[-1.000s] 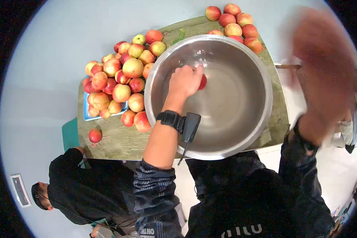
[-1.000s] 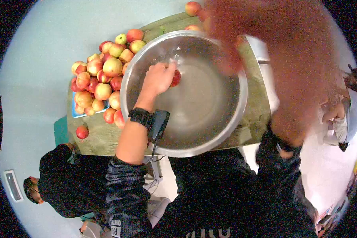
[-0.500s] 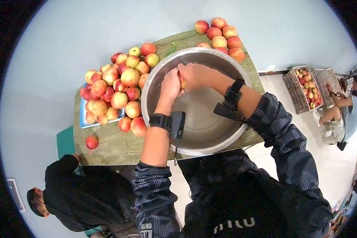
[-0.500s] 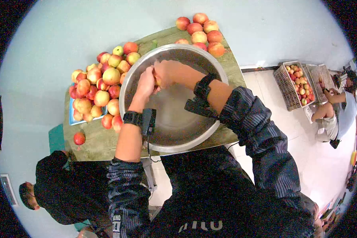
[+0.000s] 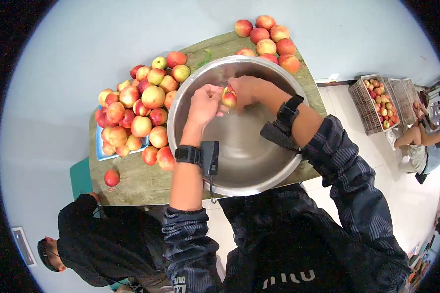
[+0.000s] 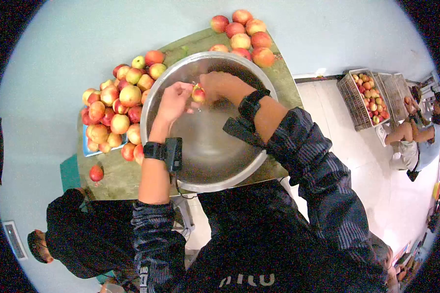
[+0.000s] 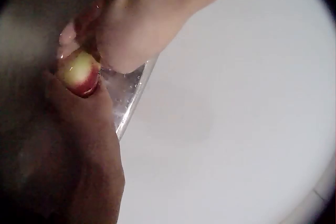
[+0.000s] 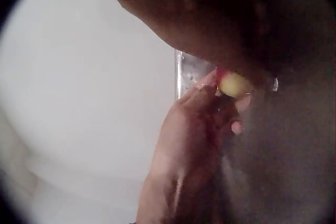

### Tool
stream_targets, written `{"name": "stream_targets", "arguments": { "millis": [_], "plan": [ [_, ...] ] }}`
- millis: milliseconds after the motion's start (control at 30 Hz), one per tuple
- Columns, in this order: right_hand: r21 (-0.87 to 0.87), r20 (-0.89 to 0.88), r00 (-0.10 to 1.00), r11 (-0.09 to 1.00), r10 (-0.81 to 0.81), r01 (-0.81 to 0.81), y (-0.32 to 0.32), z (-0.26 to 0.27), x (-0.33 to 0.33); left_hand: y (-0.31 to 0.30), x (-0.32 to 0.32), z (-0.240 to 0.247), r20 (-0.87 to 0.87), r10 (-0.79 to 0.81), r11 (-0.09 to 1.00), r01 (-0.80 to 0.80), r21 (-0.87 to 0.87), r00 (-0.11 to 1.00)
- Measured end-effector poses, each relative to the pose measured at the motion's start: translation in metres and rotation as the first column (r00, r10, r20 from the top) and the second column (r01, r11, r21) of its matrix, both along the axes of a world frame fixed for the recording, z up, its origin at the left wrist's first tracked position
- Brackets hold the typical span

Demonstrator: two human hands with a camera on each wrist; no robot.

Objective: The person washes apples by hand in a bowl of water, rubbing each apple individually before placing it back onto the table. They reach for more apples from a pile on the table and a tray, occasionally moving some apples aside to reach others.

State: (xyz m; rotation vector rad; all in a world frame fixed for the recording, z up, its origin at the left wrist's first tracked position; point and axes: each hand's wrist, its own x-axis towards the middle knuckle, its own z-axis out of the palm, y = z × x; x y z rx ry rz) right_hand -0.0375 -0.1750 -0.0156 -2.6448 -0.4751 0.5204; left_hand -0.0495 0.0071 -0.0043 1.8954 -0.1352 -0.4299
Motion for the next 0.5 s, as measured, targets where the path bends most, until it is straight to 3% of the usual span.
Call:
{"name": "stream_targets", "arguments": {
  "millis": [67, 167, 267, 367, 467, 500],
  "plan": [
    [0.026, -0.118, 0.992, 0.999, 0.039, -0.036, -0.002, 0.025, -0.005, 0.002, 0.002, 0.0, -0.013, 0.024, 0.999, -0.024, -0.044, 1.0],
    [0.125, -0.118, 0.991, 0.989, -0.062, 0.077, 0.0, 0.033, -0.015, 0.002, -0.001, 0.005, 0.042, 0.022, 0.999, -0.023, 0.024, 0.999],
    [0.111, -0.17, 0.985, 0.993, -0.028, 0.048, 0.0, 0.042, -0.015, 0.005, 0.001, 0.004, 0.091, 0.004, 0.997, -0.012, 0.079, 0.996],
    [0.1, -0.005, 1.0, 0.995, 0.016, -0.016, -0.001, 0.035, -0.011, 0.009, 0.004, 0.003, 0.227, -0.031, 0.972, -0.023, 0.235, 0.973],
    [-0.073, 0.195, 0.98, 0.996, -0.041, 0.056, 0.006, 0.038, -0.018, 0.015, 0.007, 0.0, 0.481, -0.105, 0.928, -0.088, 0.363, 0.87],
    [-0.077, 0.192, 0.98, 0.995, -0.051, 0.067, 0.006, 0.041, -0.018, 0.015, 0.007, 0.003, 0.469, -0.098, 0.94, -0.072, 0.332, 0.878]
  ]
}}
